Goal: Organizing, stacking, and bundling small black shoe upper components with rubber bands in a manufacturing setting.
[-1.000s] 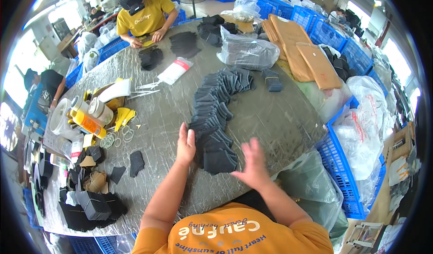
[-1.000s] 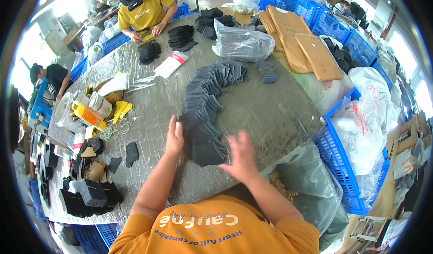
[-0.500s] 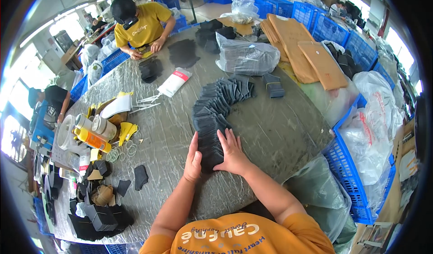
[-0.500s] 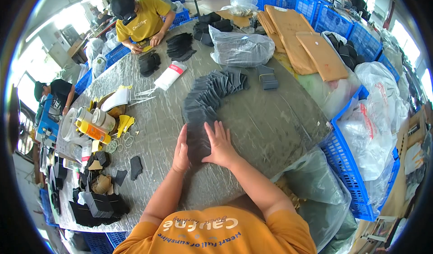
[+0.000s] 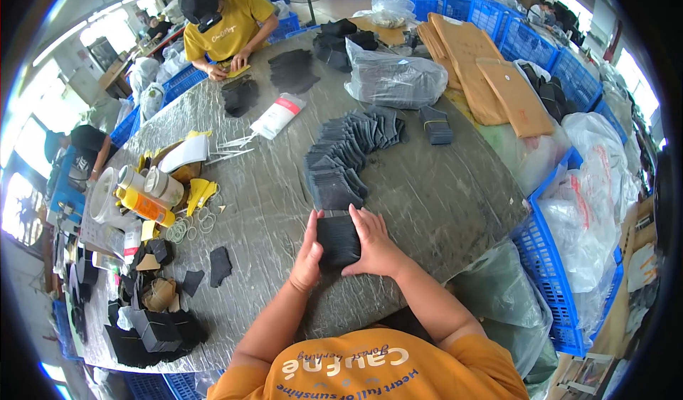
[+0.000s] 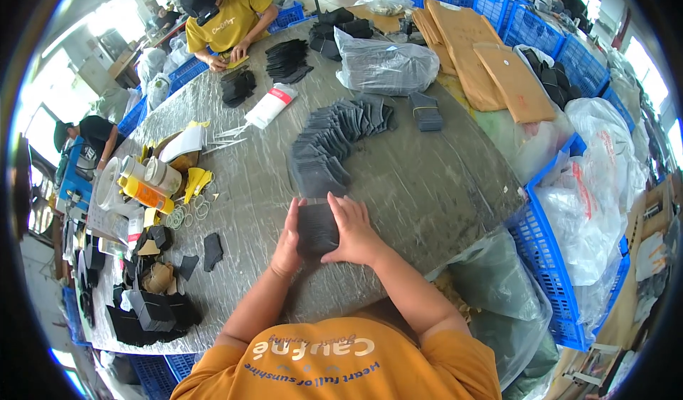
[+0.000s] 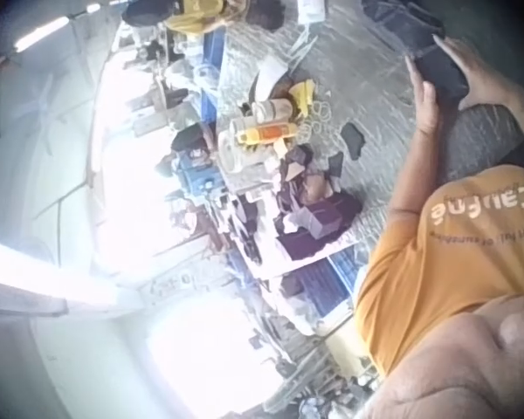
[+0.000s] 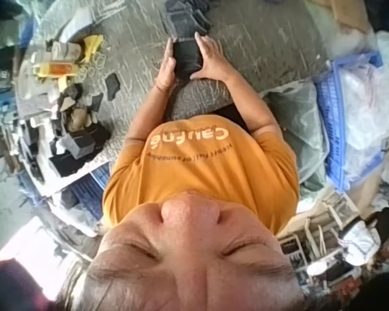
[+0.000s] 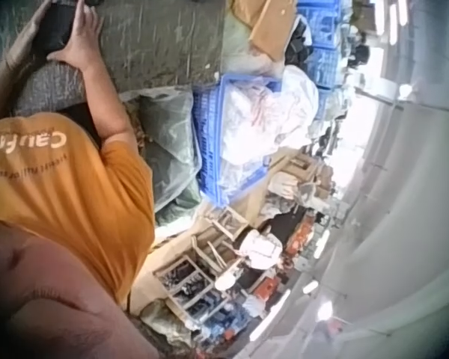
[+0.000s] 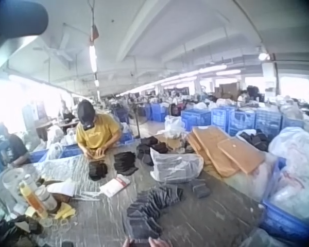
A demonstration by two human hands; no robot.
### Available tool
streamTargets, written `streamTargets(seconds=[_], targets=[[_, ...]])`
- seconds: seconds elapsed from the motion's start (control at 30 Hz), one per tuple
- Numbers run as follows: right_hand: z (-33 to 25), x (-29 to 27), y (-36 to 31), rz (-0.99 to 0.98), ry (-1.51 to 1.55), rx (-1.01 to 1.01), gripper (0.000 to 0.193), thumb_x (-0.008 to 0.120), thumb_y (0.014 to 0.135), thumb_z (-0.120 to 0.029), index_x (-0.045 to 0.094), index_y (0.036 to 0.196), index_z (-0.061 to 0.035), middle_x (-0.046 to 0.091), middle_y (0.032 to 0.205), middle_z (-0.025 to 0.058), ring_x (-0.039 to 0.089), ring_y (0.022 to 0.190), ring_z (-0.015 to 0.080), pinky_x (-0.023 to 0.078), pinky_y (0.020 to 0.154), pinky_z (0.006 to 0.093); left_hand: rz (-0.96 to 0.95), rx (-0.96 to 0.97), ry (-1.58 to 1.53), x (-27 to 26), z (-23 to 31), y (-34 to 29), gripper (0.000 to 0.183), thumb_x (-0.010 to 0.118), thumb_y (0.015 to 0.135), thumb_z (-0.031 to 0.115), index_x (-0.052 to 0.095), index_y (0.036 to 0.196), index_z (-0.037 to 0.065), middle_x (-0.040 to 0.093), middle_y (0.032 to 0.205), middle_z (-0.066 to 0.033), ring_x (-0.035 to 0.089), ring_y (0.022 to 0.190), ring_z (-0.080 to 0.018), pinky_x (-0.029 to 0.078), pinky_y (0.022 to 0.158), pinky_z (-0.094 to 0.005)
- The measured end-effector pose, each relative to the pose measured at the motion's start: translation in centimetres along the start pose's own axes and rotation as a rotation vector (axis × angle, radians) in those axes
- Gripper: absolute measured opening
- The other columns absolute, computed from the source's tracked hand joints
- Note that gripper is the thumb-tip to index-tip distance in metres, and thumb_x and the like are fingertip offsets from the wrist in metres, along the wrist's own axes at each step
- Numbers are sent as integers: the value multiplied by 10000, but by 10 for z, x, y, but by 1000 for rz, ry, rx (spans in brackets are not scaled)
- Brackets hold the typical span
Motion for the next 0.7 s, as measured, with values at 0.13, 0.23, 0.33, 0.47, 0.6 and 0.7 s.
streamTargets(seconds=[0.13, 0.23, 0.33, 0.47, 0.6, 0.7], targets=[[0, -7, -3, 68, -132, 28, 1273, 871, 472, -300, 83, 1450, -95, 385, 1307, 167, 355, 1224, 368, 239, 1026, 523, 38, -100, -120, 19, 12, -1, 953, 464, 853, 601, 20, 1443, -3, 135, 1490, -164, 182, 1362, -267, 179, 1097, -370], [-11, -11, -11, 11, 187, -90, 1212, 867, 487, -271, 143, 1440, -76, 460, 1195, 149, 442, 1105, 367, 272, 987, 527, 142, -185, 73, -15, -4, -10, 611, 505, 910, 367, 336, 1340, -32, 442, 1299, -147, 408, 1203, -219, 304, 1012, -332], [-18, 6, -33, -135, 108, -106, 1194, 859, 503, -240, 138, 1438, -62, 437, 1226, 153, 423, 1156, 339, 258, 1018, 487, 64, -295, 496, -19, 9, -15, 189, 614, 851, 106, 663, 981, -22, 660, 934, -77, 591, 850, -152, 454, 777, -274], [-34, 8, -39, -82, 200, -247, 1140, 837, 543, -241, 150, 1434, -58, 376, 1336, 172, 373, 1227, 356, 249, 1041, 460, 21, -430, 214, -41, 5, -26, 118, 662, 784, 35, 677, 884, -25, 664, 872, -81, 602, 780, -152, 469, 724, -260], [-36, 7, -40, -90, 261, -268, 1059, 836, 551, -245, 231, 1404, -81, 335, 1376, 206, 324, 1275, 372, 247, 1049, 456, 64, -667, -190, -45, -19, -28, 81, 645, 778, 6, 654, 847, -36, 642, 790, -75, 601, 697, -159, 494, 631, -259], [-37, 10, -37, -132, 237, -252, 967, 840, 549, -250, 315, 1351, -122, 308, 1393, 231, 305, 1286, 391, 255, 1047, 462, 442, -590, -95, -104, -40, -29, 79, 605, 829, 65, 613, 869, -3, 595, 690, -48, 556, 560, -138, 425, 447, -229]])
Point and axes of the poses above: each hand's wrist, its own y-axis towards the middle knuckle, its own x-axis out of the palm, z = x × y, the point moved 10 cm from there along y, towards the middle knuckle
